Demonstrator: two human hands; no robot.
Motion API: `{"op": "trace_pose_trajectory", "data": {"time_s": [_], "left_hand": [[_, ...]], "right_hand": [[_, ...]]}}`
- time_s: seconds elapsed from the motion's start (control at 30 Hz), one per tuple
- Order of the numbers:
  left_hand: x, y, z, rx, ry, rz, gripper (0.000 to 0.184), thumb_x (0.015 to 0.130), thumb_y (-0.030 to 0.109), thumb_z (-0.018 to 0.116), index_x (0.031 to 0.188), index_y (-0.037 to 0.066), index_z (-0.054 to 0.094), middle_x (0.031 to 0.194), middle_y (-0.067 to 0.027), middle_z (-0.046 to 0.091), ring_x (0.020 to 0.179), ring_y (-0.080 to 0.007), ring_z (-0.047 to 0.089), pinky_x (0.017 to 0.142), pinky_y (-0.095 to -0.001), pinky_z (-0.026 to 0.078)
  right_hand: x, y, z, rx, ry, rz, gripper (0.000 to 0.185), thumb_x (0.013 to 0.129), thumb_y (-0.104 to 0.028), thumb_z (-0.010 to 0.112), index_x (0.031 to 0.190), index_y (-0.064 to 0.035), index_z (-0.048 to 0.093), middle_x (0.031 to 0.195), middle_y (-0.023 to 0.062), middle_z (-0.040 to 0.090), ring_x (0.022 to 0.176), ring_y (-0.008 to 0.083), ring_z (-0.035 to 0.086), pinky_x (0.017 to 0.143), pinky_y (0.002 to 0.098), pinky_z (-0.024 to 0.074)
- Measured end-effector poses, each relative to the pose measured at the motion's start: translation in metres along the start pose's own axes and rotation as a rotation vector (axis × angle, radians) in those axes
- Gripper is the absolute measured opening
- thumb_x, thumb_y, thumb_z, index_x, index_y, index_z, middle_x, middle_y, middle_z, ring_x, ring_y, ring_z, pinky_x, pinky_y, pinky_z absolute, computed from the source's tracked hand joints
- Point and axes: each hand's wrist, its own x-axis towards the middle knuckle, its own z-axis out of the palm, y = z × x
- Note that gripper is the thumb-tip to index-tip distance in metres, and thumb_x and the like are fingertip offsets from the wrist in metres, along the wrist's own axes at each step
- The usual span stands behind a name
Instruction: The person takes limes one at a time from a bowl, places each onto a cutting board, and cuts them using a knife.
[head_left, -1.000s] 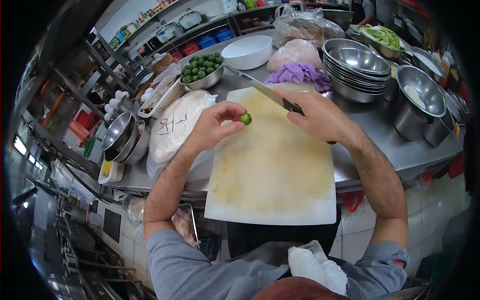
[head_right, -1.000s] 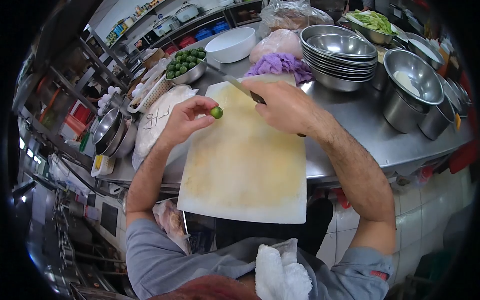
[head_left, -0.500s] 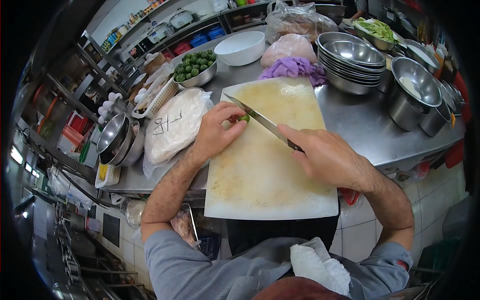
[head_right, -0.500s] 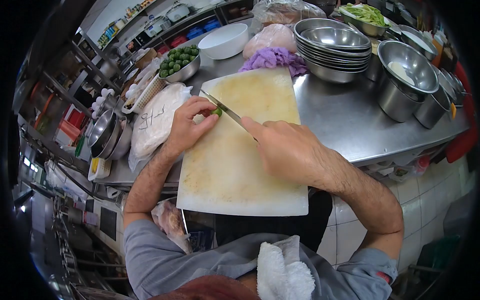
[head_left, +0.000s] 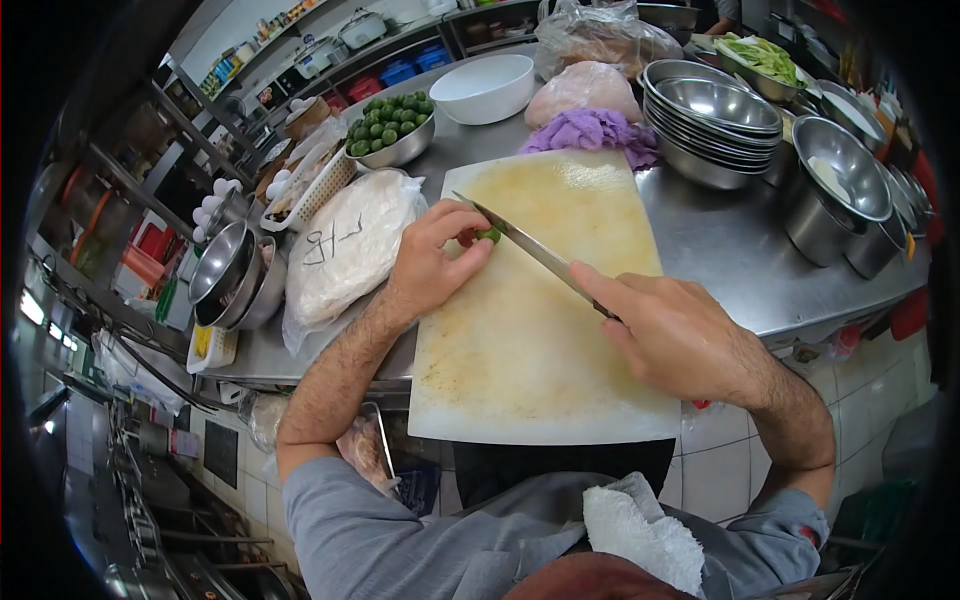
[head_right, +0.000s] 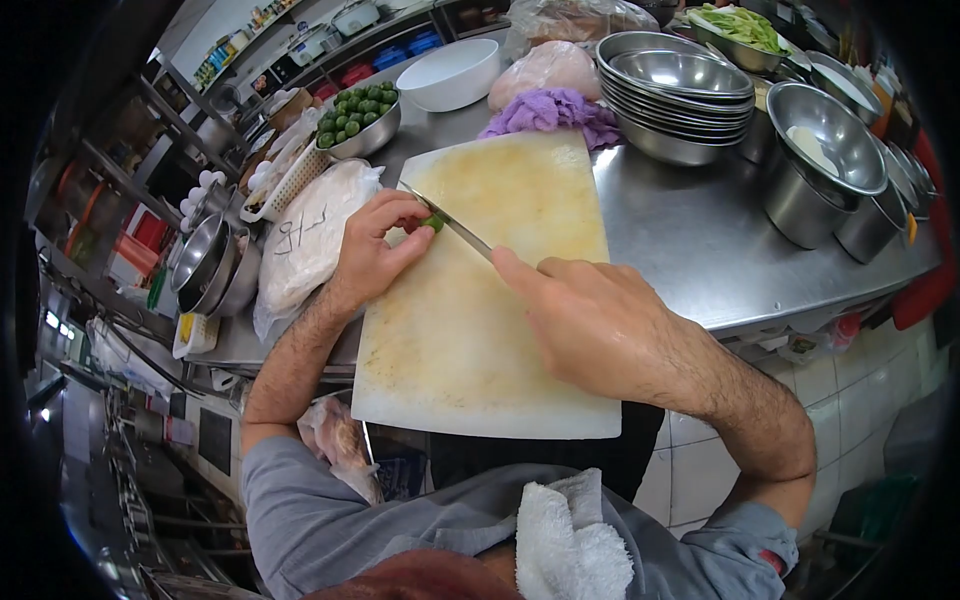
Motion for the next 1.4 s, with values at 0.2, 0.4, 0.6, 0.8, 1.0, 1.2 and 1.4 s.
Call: {"op": "trace_pose_trajectory", "data": {"time_s": [0.2, 0.4, 0.6, 0.8, 1.0, 1.2, 1.4], "left_hand": [[-0.001, -0.001, -0.001, -0.023, -0.005, -0.039, 0.018, 0.080, 0.004, 0.070, 0.097, 0.000, 0.066, 0.098, -0.0083, 0.064, 0.078, -0.0139, 0.062, 0.068, -0.0258, 0.049], [-0.001, -0.005, -0.001, -0.032, -0.003, -0.030, 0.018, 0.080, 0.003, 0.071, 0.097, -0.001, 0.066, 0.098, -0.0090, 0.064, 0.079, -0.0153, 0.063, 0.071, -0.0269, 0.051], [-0.001, -0.006, -0.001, -0.041, -0.005, -0.017, 0.019, 0.079, 0.002, 0.071, 0.097, -0.001, 0.065, 0.099, -0.0101, 0.064, 0.078, -0.0164, 0.063, 0.071, -0.0273, 0.052], [-0.001, -0.006, 0.000, -0.063, -0.009, -0.029, 0.019, 0.078, 0.001, 0.070, 0.097, 0.000, 0.065, 0.098, -0.0102, 0.064, 0.078, -0.0162, 0.063, 0.071, -0.0273, 0.052], [-0.001, -0.007, 0.001, -0.043, 0.008, -0.015, 0.020, 0.077, 0.000, 0.069, 0.096, 0.000, 0.065, 0.096, -0.0095, 0.064, 0.077, -0.0154, 0.063, 0.070, -0.0270, 0.052], [-0.001, -0.006, 0.002, -0.042, 0.022, 0.008, 0.018, 0.077, 0.000, 0.069, 0.094, -0.001, 0.065, 0.095, -0.0092, 0.063, 0.073, -0.0160, 0.064, 0.067, -0.0280, 0.053], [-0.001, -0.007, 0.002, -0.048, 0.023, 0.005, 0.019, 0.076, 0.000, 0.069, 0.095, -0.001, 0.065, 0.095, -0.0091, 0.063, 0.074, -0.0161, 0.063, 0.067, -0.0281, 0.052]], "right_hand": [[0.019, 0.005, 0.004, -0.007, -0.001, -0.055, 0.054, 0.089, -0.007, 0.056, 0.140, -0.0051, 0.039, 0.099, 0.0220, 0.063, 0.094, 0.0398, 0.061, 0.078, 0.0469, 0.0486], [0.039, 0.010, 0.014, 0.024, 0.048, -0.115, 0.055, 0.088, -0.007, 0.055, 0.140, -0.0022, 0.038, 0.104, 0.0239, 0.062, 0.098, 0.0406, 0.060, 0.084, 0.0470, 0.0480], [0.063, 0.011, 0.024, 0.005, 0.113, -0.187, 0.052, 0.082, -0.002, 0.051, 0.133, 0.0048, 0.040, 0.095, 0.0239, 0.061, 0.093, 0.0414, 0.060, 0.081, 0.0478, 0.0485], [0.078, 0.001, 0.012, 0.011, 0.003, -0.076, 0.052, 0.084, -0.004, 0.053, 0.134, 0.0039, 0.040, 0.097, 0.0249, 0.063, 0.095, 0.0422, 0.061, 0.082, 0.0487, 0.0489], [0.088, -0.003, 0.010, 0.018, -0.048, -0.029, 0.052, 0.088, -0.005, 0.051, 0.138, 0.0018, 0.040, 0.102, 0.0249, 0.064, 0.098, 0.0416, 0.061, 0.084, 0.0485, 0.0483], [0.100, -0.004, 0.010, -0.001, -0.078, -0.011, 0.052, 0.087, -0.005, 0.051, 0.138, 0.0014, 0.041, 0.102, 0.0241, 0.065, 0.098, 0.0409, 0.062, 0.085, 0.0477, 0.0489], [0.107, -0.002, 0.013, 0.047, -0.067, -0.018, 0.049, 0.087, -0.006, 0.052, 0.135, -0.0018, 0.043, 0.101, 0.0239, 0.065, 0.095, 0.0412, 0.063, 0.084, 0.0473, 0.0497]]}}
